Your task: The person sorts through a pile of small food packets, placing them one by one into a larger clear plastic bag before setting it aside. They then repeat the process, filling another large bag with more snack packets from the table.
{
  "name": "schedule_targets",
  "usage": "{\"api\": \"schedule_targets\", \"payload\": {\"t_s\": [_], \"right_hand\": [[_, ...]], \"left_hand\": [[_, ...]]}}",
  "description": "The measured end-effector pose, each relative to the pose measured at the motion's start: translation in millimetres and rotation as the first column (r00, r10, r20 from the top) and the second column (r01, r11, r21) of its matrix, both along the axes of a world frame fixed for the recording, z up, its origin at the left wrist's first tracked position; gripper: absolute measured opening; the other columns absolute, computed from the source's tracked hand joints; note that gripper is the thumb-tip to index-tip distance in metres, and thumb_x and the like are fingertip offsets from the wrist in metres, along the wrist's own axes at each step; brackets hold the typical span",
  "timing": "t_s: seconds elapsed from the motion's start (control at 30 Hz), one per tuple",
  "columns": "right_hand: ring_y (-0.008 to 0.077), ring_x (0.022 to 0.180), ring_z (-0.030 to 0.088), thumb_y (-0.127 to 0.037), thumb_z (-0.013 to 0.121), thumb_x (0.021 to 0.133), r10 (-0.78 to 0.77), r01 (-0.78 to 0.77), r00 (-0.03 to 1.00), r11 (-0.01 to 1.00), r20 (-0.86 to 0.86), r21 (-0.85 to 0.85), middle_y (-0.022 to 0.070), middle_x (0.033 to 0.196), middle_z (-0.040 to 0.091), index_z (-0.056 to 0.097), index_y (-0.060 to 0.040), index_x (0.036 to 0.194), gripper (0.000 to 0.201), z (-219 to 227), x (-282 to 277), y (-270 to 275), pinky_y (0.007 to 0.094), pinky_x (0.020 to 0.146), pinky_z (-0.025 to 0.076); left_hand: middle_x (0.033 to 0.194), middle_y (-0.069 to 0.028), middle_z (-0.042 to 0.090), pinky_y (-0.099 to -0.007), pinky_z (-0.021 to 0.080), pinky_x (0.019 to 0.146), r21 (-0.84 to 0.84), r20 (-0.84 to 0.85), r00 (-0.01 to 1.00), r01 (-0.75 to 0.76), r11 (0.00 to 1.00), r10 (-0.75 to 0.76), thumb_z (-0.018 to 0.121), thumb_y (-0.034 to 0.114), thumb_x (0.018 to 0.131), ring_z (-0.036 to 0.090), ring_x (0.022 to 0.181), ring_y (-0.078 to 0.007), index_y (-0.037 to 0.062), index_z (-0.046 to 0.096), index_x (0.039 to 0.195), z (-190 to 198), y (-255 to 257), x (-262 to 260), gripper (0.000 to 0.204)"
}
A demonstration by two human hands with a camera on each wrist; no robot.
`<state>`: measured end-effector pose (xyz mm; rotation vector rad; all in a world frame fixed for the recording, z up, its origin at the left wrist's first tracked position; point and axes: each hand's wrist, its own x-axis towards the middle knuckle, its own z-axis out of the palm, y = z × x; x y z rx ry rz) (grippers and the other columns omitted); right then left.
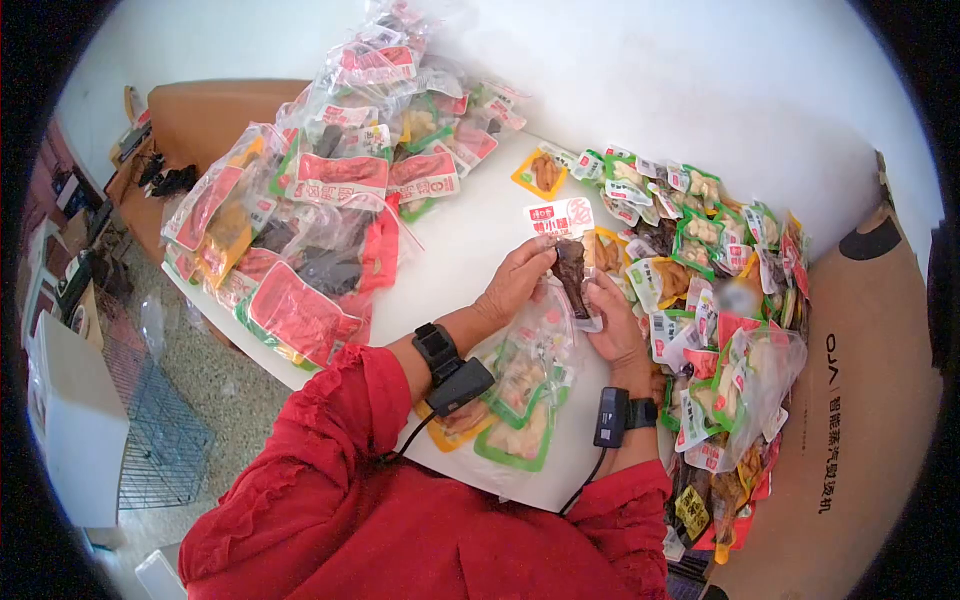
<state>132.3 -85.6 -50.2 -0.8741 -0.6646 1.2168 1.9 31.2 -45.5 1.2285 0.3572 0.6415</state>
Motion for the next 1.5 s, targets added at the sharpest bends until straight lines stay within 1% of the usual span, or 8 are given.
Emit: {"api": "schedule_targets", "payload": {"t_s": [0.23, 0.37, 0.43, 0.57, 0.63, 1.07, 1.33, 1.5], "right_hand": [[0.0125, 0.092, 0.054, -0.013, 0.051, 0.079, -0.013, 0.014, 0.999, 1.000, 0.045, -0.019, 0.0048, 0.105, 0.054, 0.045, -0.0023, 0.116, 0.038, 4, -5, 0, 0.0260, 0.082, 0.043], [0.0106, 0.086, 0.053, -0.012, 0.052, 0.076, -0.040, 0.047, 0.988, 0.998, 0.150, -0.048, 0.0032, 0.099, 0.055, 0.046, -0.0025, 0.116, 0.041, 0, -3, 2, 0.0241, 0.077, 0.043], [0.0084, 0.079, 0.052, -0.011, 0.052, 0.073, -0.032, 0.045, 0.984, 0.996, 0.176, -0.074, 0.0011, 0.091, 0.055, 0.046, -0.0029, 0.115, 0.043, 5, -6, 0, 0.0217, 0.071, 0.042], [0.0074, 0.075, 0.051, -0.011, 0.052, 0.071, -0.017, 0.038, 0.976, 0.995, 0.217, -0.093, 0.0001, 0.088, 0.054, 0.046, -0.0034, 0.115, 0.044, 8, -7, -1, 0.0203, 0.067, 0.042], [0.0064, 0.073, 0.050, -0.012, 0.052, 0.071, 0.009, 0.009, 0.978, 0.997, 0.209, -0.081, -0.0005, 0.088, 0.054, 0.046, -0.0036, 0.114, 0.045, 10, -8, -1, 0.0192, 0.065, 0.041], [0.0040, 0.073, 0.047, -0.025, 0.057, 0.076, -0.061, 0.085, 0.974, 0.991, 0.217, -0.102, -0.0040, 0.089, 0.053, 0.049, -0.0083, 0.112, 0.041, -3, 0, 0, 0.0171, 0.061, 0.037], [0.0121, 0.093, 0.054, -0.020, 0.054, 0.083, -0.012, 0.015, 0.996, 1.000, 0.092, -0.021, 0.0036, 0.105, 0.055, 0.048, -0.0053, 0.112, 0.033, -3, 0, 1, 0.0264, 0.079, 0.045], [0.0128, 0.091, 0.055, -0.019, 0.053, 0.084, -0.033, 0.035, 0.998, 0.999, 0.054, -0.038, 0.0041, 0.104, 0.056, 0.048, -0.0045, 0.112, 0.032, -7, 2, 1, 0.0259, 0.078, 0.046]], "left_hand": [[0.069, -0.0018, 0.045, -0.0226, 0.036, 0.042, -0.020, -0.022, 0.999, -0.048, 0.999, 0.047, 0.041, 0.033, 0.088, 0.042, 0.050, -0.0090, 0.0014, 0.052, 0.089, -1, 2, 0, 0.034], [0.073, -0.0008, 0.049, -0.0201, 0.036, 0.044, -0.033, -0.050, 0.998, -0.025, 0.999, 0.023, 0.041, 0.031, 0.087, 0.041, 0.050, -0.0067, 0.0030, 0.052, 0.100, -5, 4, 1, 0.033], [0.065, -0.0022, 0.047, -0.0222, 0.037, 0.042, -0.051, -0.030, 0.997, -0.069, 0.996, 0.068, 0.044, 0.024, 0.086, 0.043, 0.047, -0.0090, 0.0013, 0.051, 0.083, -3, 1, 1, 0.024], [0.066, -0.0015, 0.048, -0.0211, 0.037, 0.042, -0.043, -0.034, 0.996, -0.078, 0.996, 0.077, 0.046, 0.020, 0.085, 0.043, 0.048, -0.0079, 0.0003, 0.053, 0.085, -5, 1, 2, 0.021], [0.071, 0.0017, 0.049, -0.0191, 0.035, 0.046, -0.021, -0.019, 0.999, -0.042, 0.999, 0.041, 0.046, 0.022, 0.084, 0.041, 0.052, -0.0044, 0.0038, 0.057, 0.097, -4, 0, 1, 0.025], [0.068, 0.0039, 0.048, -0.0182, 0.035, 0.044, -0.107, -0.010, 1.000, -0.019, 0.994, 0.018, 0.049, 0.023, 0.084, 0.042, 0.052, -0.0037, 0.0063, 0.058, 0.099, -4, 1, 1, 0.024], [0.068, 0.0000, 0.049, -0.0193, 0.037, 0.042, -0.111, 0.008, 0.999, -0.039, 0.993, 0.040, 0.048, 0.019, 0.085, 0.043, 0.047, -0.0068, 0.0022, 0.057, 0.097, -1, 0, 1, 0.022], [0.073, 0.0036, 0.048, -0.0183, 0.036, 0.046, -0.080, -0.021, 1.000, 0.002, 0.997, -0.004, 0.048, 0.025, 0.084, 0.042, 0.054, -0.0040, 0.0067, 0.057, 0.101, -2, 2, -1, 0.026]]}}
